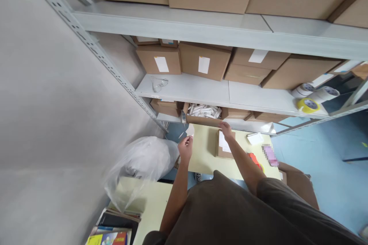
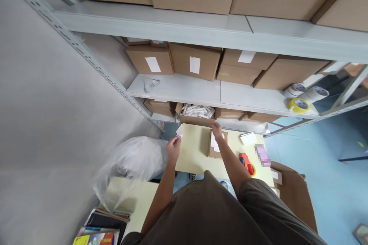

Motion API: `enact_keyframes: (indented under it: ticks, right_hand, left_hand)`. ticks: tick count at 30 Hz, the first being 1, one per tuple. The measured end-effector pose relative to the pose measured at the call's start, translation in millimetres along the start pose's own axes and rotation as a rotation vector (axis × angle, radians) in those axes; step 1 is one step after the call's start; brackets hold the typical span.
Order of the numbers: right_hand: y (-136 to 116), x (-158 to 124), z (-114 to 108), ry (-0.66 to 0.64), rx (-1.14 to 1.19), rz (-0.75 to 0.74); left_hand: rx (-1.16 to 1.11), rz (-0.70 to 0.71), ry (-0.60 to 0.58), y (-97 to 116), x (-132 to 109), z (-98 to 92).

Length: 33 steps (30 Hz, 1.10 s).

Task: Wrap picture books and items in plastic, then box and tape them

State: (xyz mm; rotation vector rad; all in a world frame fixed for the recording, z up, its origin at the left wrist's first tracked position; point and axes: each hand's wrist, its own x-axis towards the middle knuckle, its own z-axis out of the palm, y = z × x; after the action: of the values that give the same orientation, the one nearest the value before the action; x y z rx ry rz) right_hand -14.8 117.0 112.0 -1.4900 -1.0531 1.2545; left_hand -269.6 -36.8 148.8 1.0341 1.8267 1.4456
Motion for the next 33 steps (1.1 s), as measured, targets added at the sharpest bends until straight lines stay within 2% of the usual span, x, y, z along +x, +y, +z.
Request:
enact_keyframes:
  ticks: [3,7,10,13,15,18,20,22,24,27,33]
  right_hand:
    - [7.8,-49.2,-15.5,-0.074,0.019,0.055]
    - [3.9,-102.7,-42.4,-0.133,0.097,0.117]
    - [3.2,-122.4,-66.6,-0.084,0.207,0.171]
    - [10.9,-128.8,-95.2,0.055,0.296,0.19]
    - [18.3,-130.0,-114.7,0.16,0.339,0.21]
    - [29.4,-131.7,-137.7,0.217,0.382,0.249]
    - [37.2,-133.1,-146.2,0.202,0.409,0.27]
    - [46.5,-134.0,-149.4,0.189,0.427,0.28]
    - [57.7,-133.3,-149.4,0.18,0.404,0.288]
    - [76.3,-128.8,-147.8,0.176,0.25,0.332]
    - [104.5,-117.9,-146.6,0.239,-0.195,0.356]
  left_hand:
    - [0.047,0.149,-0.175,6.7,-2.5,32.7]
    - [0.114,0.318,-0.432,17.2,-21.8,91.9]
    - [0.194,0.387,-0.567,23.2,-47.3,132.3]
    - [0.258,0.398,-0.658,24.5,-70.4,159.5]
    - [0.249,0.323,-0.621,21.8,-80.2,171.5]
    - [0.18,0.029,-0.501,13.4,-86.5,184.9]
    - [0.104,-0.163,-0.551,6.9,-87.6,192.3]
    - [0.052,-0.255,-0.618,0.7,-88.2,198.3]
    - [0.091,-0.264,-0.601,-4.8,-89.1,203.2]
    - [0.28,-0.222,-0.563,-13.2,-90.7,209.4]
    - [0.634,-0.212,-0.637,-32.8,-92.6,221.4]
